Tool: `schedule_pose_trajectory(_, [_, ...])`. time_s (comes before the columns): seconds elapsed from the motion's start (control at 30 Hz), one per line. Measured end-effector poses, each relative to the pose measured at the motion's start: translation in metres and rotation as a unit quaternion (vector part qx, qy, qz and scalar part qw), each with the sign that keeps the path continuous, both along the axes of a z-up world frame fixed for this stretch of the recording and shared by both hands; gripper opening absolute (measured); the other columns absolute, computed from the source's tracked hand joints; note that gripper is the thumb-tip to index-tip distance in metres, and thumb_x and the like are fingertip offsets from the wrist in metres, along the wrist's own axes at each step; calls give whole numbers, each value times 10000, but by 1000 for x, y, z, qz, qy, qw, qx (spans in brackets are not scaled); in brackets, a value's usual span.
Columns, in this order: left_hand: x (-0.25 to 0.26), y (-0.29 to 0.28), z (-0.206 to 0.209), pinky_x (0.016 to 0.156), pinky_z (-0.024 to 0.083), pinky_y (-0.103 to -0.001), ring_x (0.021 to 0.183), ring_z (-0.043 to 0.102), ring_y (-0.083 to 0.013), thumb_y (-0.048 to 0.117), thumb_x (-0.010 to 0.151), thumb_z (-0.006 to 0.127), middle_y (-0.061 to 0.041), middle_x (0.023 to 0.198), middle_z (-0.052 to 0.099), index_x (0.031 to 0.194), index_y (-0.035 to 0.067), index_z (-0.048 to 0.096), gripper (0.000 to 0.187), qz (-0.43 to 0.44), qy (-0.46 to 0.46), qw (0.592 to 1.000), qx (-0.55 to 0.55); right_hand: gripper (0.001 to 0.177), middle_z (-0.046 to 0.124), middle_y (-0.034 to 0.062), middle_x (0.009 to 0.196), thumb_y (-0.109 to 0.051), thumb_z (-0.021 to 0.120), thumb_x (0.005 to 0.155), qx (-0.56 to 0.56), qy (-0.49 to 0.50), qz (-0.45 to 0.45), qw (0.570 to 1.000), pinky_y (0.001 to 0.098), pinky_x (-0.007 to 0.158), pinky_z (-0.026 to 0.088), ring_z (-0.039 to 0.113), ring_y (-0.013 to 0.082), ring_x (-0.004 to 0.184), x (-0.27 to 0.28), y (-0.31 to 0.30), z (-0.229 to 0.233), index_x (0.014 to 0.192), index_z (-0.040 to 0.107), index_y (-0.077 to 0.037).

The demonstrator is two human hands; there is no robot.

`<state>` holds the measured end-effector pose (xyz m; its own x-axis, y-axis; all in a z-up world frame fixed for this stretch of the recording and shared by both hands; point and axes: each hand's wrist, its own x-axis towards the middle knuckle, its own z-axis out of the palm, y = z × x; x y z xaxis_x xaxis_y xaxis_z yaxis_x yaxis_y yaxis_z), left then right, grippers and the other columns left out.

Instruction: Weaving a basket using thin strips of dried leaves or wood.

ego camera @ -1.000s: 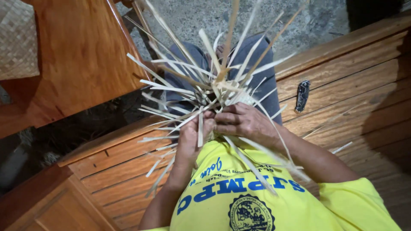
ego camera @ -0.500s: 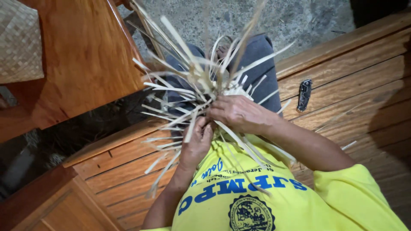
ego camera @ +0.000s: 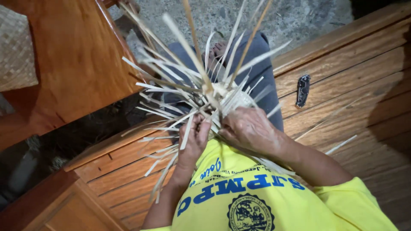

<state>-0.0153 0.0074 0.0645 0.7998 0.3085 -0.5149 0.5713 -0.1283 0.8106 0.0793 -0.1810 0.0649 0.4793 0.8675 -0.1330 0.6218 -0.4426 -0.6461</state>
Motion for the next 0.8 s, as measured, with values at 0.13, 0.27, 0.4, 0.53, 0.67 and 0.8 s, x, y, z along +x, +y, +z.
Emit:
schedule_pose_trajectory(0.13, [-3,-4,-10,577,473,-371,558,555,-209,321,901,718,-115,557,588,784,111,702,241,-9,31,999,38,291,633,49,739,-437,580,962,-1,49,-58,997,454,594,561,704,295,774,-22,-8,-24,885,649,-164])
schedule_pose_trajectory(0.27, [-9,-9,-25,562,465,-325,548,537,-187,380,908,722,-75,538,564,750,138,635,301,-8,30,999,25,353,579,28,723,-443,442,1038,1,12,-35,999,431,577,543,667,292,735,-33,-9,-24,820,569,-196])
schedule_pose_trajectory(0.4, [-1,-5,-12,653,519,-420,629,644,-301,259,932,657,-205,660,664,873,82,735,203,-27,66,996,44,294,620,55,800,-428,598,919,54,6,-102,993,454,613,585,703,307,771,-49,-18,-52,954,636,-138])
schedule_pose_trajectory(0.53, [5,-5,-1,711,554,-389,694,613,-207,256,925,713,-161,719,686,965,61,750,203,-10,47,998,-30,288,566,51,684,-397,559,1003,83,10,-80,993,435,566,553,667,299,688,-36,-17,-47,853,618,-159])
schedule_pose_trajectory(0.67, [8,-9,4,759,560,-329,752,619,-161,217,886,777,-88,767,702,1036,65,775,213,23,50,996,-71,223,567,71,677,-310,611,990,110,34,-93,989,450,543,550,659,317,670,-1,-11,-3,876,650,-122])
schedule_pose_trajectory(0.8, [-6,-18,-9,699,597,-381,725,756,-304,157,909,775,-176,786,763,952,43,785,123,-19,-56,994,92,242,605,114,745,-329,645,922,120,74,-113,984,483,681,582,692,367,786,14,-2,-31,956,645,-89])
